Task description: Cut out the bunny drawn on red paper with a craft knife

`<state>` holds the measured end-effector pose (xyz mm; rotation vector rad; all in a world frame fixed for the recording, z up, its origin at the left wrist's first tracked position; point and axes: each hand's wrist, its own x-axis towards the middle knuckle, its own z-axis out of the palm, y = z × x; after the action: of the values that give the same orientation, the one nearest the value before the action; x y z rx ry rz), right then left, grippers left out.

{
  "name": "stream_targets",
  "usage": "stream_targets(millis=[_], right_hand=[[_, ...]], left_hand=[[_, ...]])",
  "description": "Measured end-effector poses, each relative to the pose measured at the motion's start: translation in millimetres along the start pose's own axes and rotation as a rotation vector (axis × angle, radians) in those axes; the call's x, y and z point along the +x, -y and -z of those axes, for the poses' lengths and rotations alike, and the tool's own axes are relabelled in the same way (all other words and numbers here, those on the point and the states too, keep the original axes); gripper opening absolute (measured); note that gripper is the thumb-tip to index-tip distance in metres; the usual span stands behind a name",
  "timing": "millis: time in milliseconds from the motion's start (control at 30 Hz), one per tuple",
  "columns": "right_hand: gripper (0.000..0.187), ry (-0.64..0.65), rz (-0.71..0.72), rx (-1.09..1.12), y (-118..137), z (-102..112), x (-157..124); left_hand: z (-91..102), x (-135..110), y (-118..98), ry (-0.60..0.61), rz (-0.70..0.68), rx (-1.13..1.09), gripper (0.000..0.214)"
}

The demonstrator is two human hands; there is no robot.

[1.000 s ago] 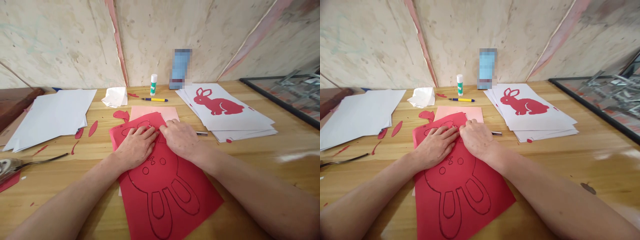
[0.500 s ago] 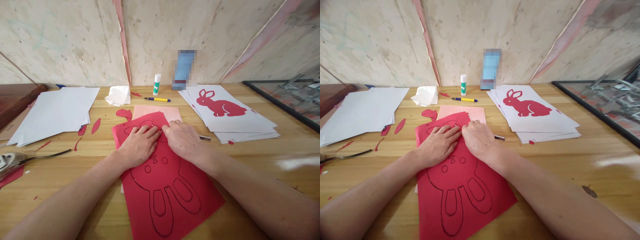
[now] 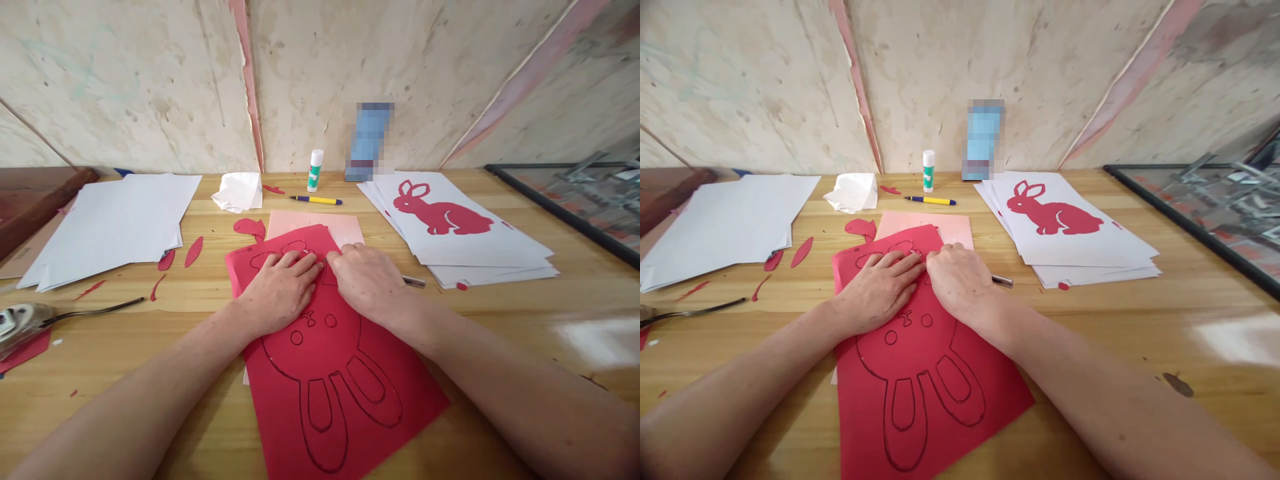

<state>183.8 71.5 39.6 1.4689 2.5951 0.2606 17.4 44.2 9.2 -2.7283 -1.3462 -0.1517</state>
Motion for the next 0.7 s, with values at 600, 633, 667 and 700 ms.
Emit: stream_targets(millis=[600,633,667,700], right_hand=[[0.035,0.064,-0.012,0.033,0.9,2.3,-1.5],[0.034,0.066,-0.013,0.031,1.1,2.4,-1.6],[0.034,0.069,-0.015,0.030,1.3,2.5,-1.7],[0.034,0.070,-0.019,0.030,1.4,2.6,-1.9]], left_hand=[[-2.2,-0.3,0.1,-0.019,-0.002,-0.004,0.041],[-2.3,-0.3,-0.1,-0.020,-0.002,-0.003,0.041],[-2.5,-0.2,-0.2,-0.020,-0.002,-0.003,0.041],[-2.6,-0.2,-0.3,-0.018,-0.001,-0.002,0.041]])
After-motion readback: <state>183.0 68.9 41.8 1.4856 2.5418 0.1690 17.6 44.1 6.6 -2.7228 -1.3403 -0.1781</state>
